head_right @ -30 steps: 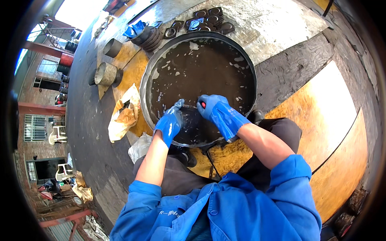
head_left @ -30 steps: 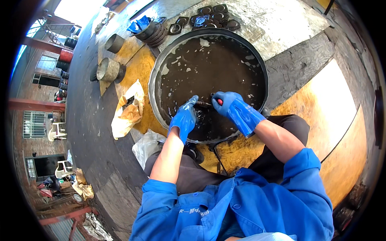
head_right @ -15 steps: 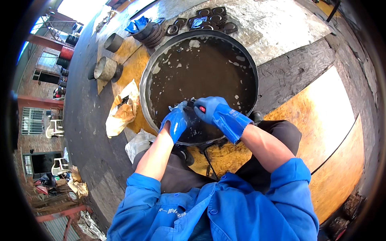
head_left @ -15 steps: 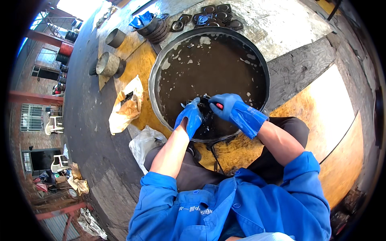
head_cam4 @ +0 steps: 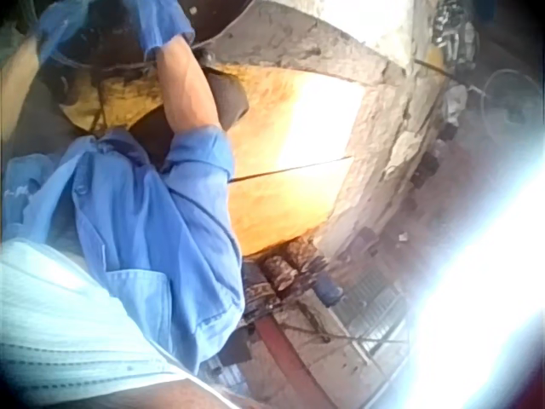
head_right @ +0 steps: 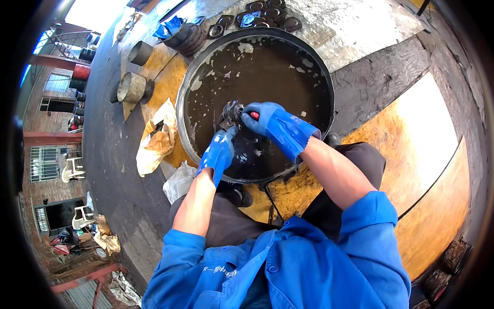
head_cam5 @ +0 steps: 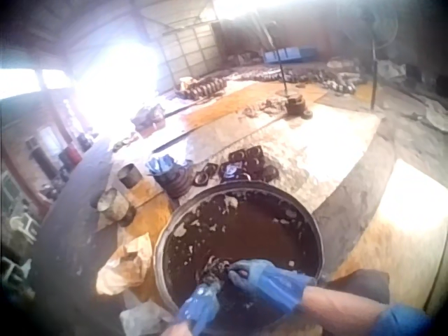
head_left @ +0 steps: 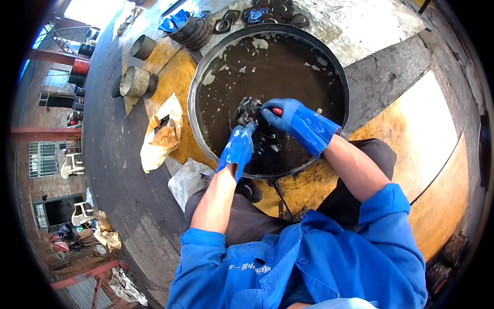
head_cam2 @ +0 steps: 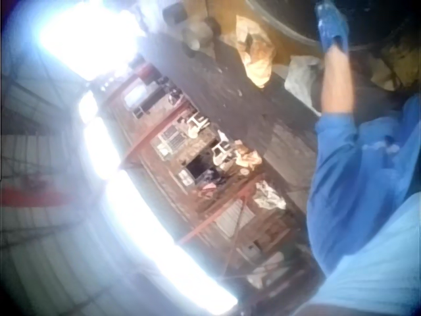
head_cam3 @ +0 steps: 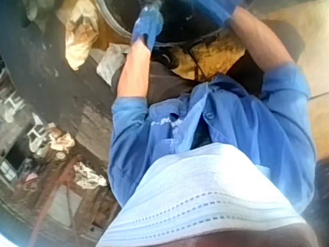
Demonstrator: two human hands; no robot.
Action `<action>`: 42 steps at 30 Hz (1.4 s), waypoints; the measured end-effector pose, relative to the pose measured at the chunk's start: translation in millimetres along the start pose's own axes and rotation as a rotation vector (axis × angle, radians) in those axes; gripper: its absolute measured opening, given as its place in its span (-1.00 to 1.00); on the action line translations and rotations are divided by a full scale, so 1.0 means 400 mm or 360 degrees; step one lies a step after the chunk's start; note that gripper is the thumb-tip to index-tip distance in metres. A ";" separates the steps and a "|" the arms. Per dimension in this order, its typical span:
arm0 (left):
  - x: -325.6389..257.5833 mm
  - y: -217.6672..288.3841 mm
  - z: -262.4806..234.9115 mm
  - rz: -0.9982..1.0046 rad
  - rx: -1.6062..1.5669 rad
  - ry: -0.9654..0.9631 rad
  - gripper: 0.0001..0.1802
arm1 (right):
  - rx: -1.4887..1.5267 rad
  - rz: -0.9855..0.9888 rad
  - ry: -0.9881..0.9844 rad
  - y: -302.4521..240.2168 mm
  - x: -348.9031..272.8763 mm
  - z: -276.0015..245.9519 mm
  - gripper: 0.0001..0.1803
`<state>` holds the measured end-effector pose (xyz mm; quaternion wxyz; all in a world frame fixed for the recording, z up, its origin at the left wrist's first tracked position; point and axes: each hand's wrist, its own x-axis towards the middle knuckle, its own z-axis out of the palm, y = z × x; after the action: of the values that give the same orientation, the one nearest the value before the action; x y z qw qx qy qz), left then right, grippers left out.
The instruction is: The person cleans various metal components in a basin of dark liquid using a brush while wearing blue gloves.
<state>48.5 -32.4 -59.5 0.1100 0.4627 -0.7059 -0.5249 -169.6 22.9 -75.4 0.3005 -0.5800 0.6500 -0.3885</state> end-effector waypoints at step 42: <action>0.095 -0.077 -0.091 0.1211 0.3546 -0.1059 -0.69 | 0.0310 0.0417 0.0133 0.041 0.056 0.028 -0.67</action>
<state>67.6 -85.6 -82.7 -0.3856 -0.0890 -0.8533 0.3395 -172.0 -0.8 -94.0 0.3761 -0.4417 0.6913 -0.4308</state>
